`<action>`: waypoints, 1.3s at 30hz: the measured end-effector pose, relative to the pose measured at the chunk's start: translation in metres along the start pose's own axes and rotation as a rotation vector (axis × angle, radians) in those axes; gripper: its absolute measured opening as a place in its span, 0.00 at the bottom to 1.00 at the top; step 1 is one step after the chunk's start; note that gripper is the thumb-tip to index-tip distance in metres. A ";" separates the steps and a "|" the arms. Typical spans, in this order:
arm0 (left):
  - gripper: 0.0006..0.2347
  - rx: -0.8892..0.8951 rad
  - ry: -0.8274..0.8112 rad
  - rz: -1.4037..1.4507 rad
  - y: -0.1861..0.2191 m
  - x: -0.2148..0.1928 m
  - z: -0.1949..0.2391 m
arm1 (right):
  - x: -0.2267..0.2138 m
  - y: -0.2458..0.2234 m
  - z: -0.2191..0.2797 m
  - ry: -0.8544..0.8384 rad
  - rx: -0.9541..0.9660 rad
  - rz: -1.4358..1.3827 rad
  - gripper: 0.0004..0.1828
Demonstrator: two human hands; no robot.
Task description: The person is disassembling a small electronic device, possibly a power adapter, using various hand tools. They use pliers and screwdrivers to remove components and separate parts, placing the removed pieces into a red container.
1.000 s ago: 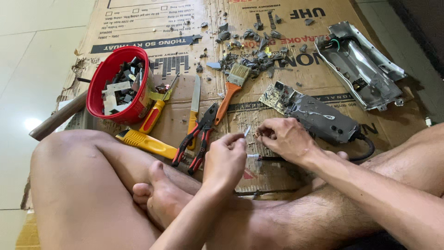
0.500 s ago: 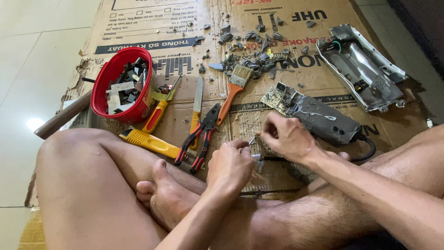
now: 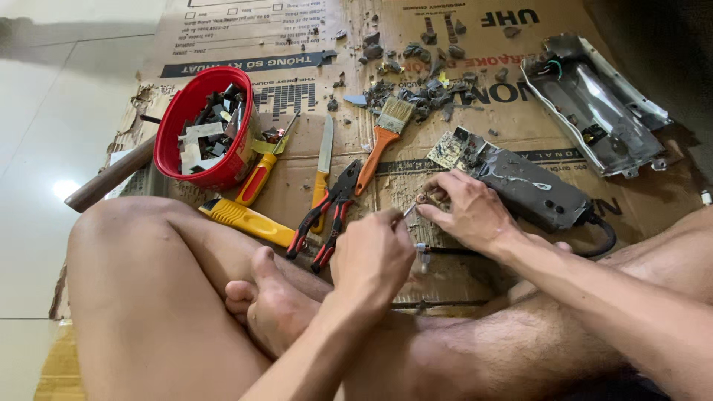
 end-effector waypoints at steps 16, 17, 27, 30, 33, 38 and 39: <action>0.14 0.238 -0.007 -0.315 -0.008 -0.004 -0.058 | 0.027 0.045 -0.018 0.111 0.088 -0.166 0.18; 0.14 0.245 0.004 -0.328 -0.008 -0.003 -0.057 | 0.025 0.042 -0.017 0.124 0.093 -0.199 0.20; 0.12 0.307 0.046 -0.292 -0.018 -0.005 -0.063 | 0.031 0.050 -0.022 0.140 0.016 -0.077 0.17; 0.11 0.346 0.022 -0.313 -0.018 -0.011 -0.062 | 0.036 0.060 -0.026 0.131 0.014 -0.087 0.14; 0.11 0.350 0.004 -0.347 -0.012 -0.010 -0.060 | 0.028 0.049 -0.027 0.127 0.019 -0.061 0.16; 0.11 0.343 -0.005 -0.471 -0.009 0.008 -0.080 | 0.031 0.055 -0.026 0.121 0.080 -0.076 0.17; 0.11 0.345 0.000 -0.540 -0.009 0.014 -0.085 | 0.027 0.047 -0.024 0.115 0.088 -0.088 0.17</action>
Point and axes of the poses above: each hand's wrist, its own z-axis away from the middle knuckle, its own x-axis out of the palm, y = z × x, the point moved 1 cm from there along -z, towards the middle knuckle, and after that the axes turned 11 degrees about -z, right-handed, at the moved point
